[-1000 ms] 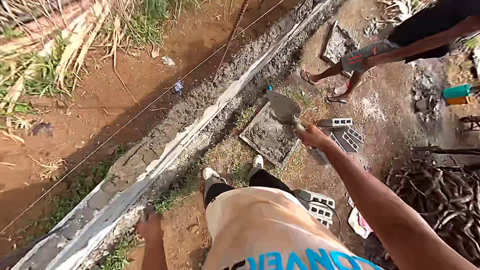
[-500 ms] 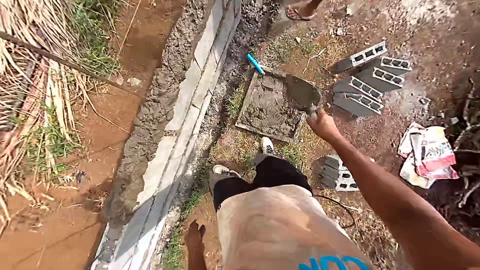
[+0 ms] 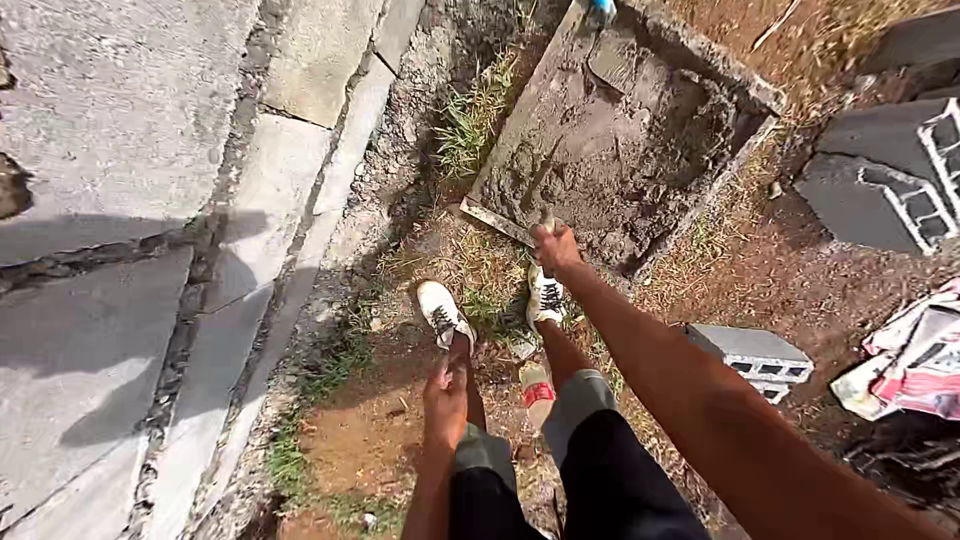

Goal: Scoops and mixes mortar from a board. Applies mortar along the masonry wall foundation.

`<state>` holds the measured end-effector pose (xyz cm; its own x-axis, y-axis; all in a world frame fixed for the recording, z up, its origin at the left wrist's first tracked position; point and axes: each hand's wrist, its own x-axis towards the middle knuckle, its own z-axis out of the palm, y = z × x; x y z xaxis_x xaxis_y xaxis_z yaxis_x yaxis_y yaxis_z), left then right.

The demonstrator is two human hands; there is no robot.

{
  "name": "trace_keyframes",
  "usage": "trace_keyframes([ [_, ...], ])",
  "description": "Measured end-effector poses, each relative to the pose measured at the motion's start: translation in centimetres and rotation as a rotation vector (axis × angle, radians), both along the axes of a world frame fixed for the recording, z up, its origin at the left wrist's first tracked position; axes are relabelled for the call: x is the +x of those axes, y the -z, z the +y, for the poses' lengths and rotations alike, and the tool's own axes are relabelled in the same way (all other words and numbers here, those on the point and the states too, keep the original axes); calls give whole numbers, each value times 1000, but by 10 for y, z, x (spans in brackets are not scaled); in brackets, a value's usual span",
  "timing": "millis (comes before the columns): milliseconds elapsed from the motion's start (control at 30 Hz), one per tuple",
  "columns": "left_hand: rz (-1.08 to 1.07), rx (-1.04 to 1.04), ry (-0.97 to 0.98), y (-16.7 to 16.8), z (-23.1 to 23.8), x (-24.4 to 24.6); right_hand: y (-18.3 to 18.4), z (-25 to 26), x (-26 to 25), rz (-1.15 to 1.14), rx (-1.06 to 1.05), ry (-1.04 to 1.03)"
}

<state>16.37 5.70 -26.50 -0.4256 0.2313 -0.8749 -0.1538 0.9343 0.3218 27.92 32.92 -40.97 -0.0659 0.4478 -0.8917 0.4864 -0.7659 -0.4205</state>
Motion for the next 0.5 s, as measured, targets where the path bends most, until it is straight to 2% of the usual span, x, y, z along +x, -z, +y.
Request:
trace_keyframes([
  [100, -81, 14, 81, 47, 4, 36, 55, 14, -43, 3, 22, 63],
  [267, -204, -69, 178, 72, 19, 44, 119, 26, -82, -33, 53, 64],
  [367, -143, -102, 146, 77, 23, 37, 140, 16, -87, -210, 56, -171],
  [500, -140, -121, 188, 78, 33, 29, 135, 14, -57, -363, -24, -457],
])
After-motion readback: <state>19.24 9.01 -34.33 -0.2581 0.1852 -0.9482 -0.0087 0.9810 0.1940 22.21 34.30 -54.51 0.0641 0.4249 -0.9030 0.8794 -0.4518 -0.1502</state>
